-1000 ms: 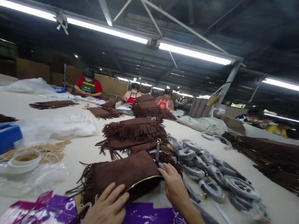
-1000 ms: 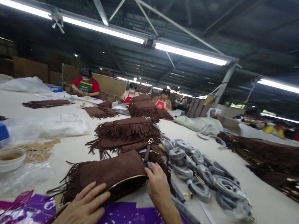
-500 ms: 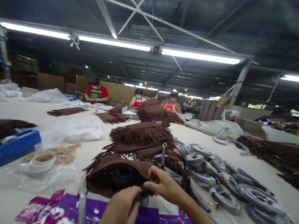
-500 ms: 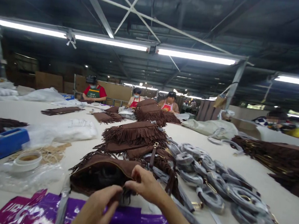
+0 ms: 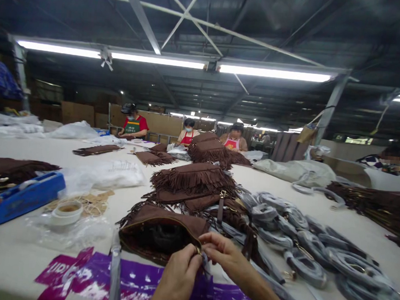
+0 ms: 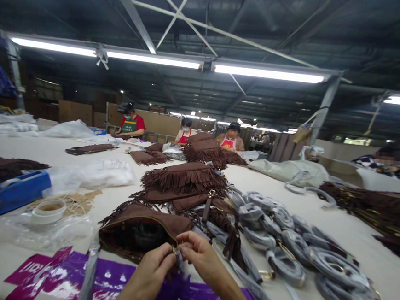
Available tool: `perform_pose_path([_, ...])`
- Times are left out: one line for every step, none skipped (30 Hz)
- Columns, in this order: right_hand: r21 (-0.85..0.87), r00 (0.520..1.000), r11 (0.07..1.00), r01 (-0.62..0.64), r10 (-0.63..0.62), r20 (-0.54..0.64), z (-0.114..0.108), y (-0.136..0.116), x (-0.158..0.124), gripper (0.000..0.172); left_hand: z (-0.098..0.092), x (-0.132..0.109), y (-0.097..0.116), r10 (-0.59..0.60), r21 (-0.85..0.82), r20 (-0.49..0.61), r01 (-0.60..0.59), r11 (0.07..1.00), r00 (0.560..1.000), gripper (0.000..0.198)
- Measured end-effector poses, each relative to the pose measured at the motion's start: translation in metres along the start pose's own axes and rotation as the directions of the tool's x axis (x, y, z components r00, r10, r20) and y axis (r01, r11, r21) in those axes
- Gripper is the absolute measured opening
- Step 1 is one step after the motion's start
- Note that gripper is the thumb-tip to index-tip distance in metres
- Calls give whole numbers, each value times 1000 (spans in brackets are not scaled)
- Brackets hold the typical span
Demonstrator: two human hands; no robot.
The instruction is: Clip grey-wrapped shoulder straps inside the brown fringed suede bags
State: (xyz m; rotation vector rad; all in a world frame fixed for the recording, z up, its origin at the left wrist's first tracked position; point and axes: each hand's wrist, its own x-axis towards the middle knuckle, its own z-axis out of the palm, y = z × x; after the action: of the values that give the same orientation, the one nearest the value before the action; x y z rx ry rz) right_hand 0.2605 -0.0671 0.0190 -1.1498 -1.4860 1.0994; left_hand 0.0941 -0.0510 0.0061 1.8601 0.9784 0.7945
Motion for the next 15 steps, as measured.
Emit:
perform_pose_path([-8, 1000, 1000, 18, -18, 1, 0, 1, -1, 26, 1, 3, -5, -41, -142, 35, 46, 989, 999, 29])
perform_pose_path([-24, 1000, 999, 30, -30, 5, 1, 1, -1, 23, 2, 5, -10, -93, -286, 68, 109, 952, 993, 34])
perform_pose_path([-47, 999, 998, 39, -39, 6, 2, 1, -2, 22, 4, 8, -15, -153, -420, 99, 181, 890, 983, 39])
perform_pose_path([-76, 999, 996, 49, -49, 3, 4, 0, -3, 21, 6, 9, -20, -210, -536, 116, 239, 810, 971, 43])
perform_pose_path([-104, 998, 993, 55, -56, -6, 6, 0, -4, 20, 9, 9, -25, -252, -631, 120, 270, 728, 960, 47])
perform_pose_path([-129, 998, 990, 60, -64, -26, 9, 0, -4, 19, 13, 9, -29, -279, -699, 116, 278, 659, 953, 51])
perform_pose_path([-150, 996, 986, 65, -74, -51, 12, 1, -5, 18, 17, 9, -32, -293, -740, 108, 274, 614, 950, 53])
perform_pose_path([-169, 993, 983, 73, -86, -77, 15, 2, -5, 17, 22, 8, -35, -299, -754, 91, 262, 603, 950, 54])
perform_pose_path([-184, 990, 980, 78, -98, -98, 17, 3, -5, 16, 26, 6, -37, -289, -743, 66, 241, 625, 955, 54])
perform_pose_path([-199, 988, 977, 80, -104, -113, 19, 4, -5, 17, 30, 4, -37, -265, -708, 38, 213, 673, 963, 53])
perform_pose_path([-211, 987, 974, 79, -107, -122, 20, 6, -5, 18, 33, 2, -37, -235, -649, 7, 183, 739, 972, 50])
perform_pose_path([-219, 987, 973, 78, -107, -124, 20, 8, -5, 18, 35, 0, -35, -203, -562, -32, 150, 813, 979, 45])
perform_pose_path([-222, 987, 972, 76, -105, -123, 20, 10, -6, 18, 36, -3, -32, -165, -446, -72, 116, 887, 984, 39])
perform_pose_path([-227, 987, 971, 74, -103, -120, 19, 13, -7, 19, 35, -6, -28, -126, -301, -105, 89, 949, 986, 34])
perform_pose_path([-234, 988, 969, 73, -102, -115, 17, 15, -8, 21, 33, -9, -22, -91, -133, -117, 75, 988, 989, 29])
